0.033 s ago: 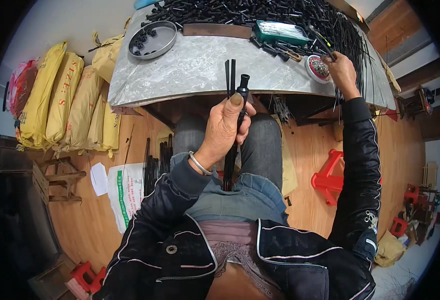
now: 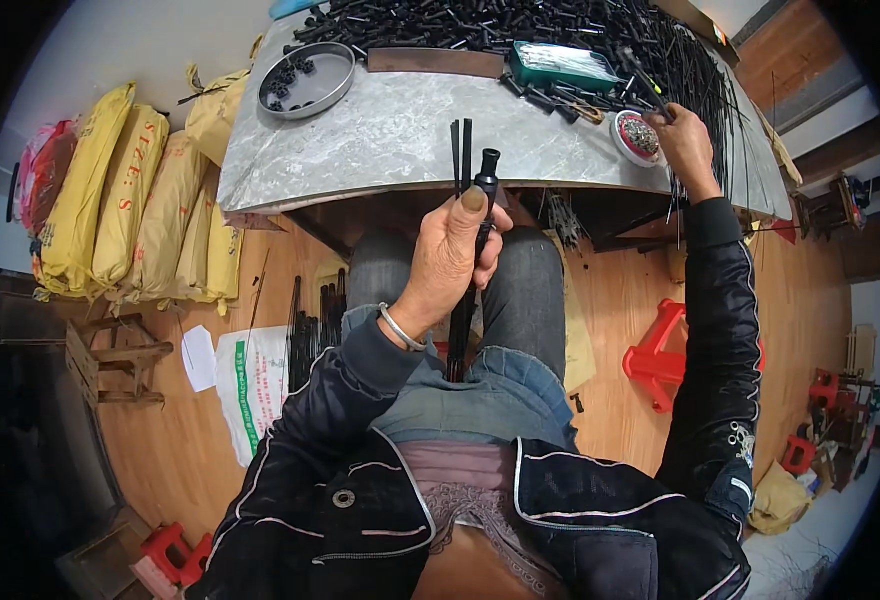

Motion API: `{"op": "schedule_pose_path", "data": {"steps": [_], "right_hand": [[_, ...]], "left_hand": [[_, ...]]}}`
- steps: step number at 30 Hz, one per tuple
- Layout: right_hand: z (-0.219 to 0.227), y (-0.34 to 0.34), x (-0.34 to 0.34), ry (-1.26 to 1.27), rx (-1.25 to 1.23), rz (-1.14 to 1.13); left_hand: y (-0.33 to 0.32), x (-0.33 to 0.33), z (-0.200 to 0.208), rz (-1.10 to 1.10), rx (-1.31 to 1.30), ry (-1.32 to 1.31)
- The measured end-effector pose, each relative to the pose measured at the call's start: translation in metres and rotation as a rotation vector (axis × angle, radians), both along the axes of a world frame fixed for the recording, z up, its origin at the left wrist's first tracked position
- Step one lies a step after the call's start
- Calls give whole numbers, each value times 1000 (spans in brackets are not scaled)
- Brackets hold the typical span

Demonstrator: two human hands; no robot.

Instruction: Assembling black plastic components by inserting long rods into a central connector hub at a workbench.

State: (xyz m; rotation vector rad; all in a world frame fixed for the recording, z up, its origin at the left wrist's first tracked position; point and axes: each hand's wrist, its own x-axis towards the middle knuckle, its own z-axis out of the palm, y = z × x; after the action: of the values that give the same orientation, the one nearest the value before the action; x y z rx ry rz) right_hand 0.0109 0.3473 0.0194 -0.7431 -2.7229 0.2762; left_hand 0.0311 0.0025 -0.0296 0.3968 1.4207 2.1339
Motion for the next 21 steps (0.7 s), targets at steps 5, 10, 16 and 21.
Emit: {"op": "schedule_pose_path", "data": {"steps": [5, 10, 16, 21], "right_hand": [[1, -63, 34, 218, -933, 177], [-33, -183, 80, 386, -1639, 420], [-41, -232, 88, 477, -1801, 477], [-42, -236, 87, 439, -1797, 469]], "left_hand": [[0, 5, 2, 67, -29, 44], [1, 14, 7, 199, -40, 80], [-4, 23, 12, 219, -23, 121], [-9, 27, 15, 181, -41, 162]]}}
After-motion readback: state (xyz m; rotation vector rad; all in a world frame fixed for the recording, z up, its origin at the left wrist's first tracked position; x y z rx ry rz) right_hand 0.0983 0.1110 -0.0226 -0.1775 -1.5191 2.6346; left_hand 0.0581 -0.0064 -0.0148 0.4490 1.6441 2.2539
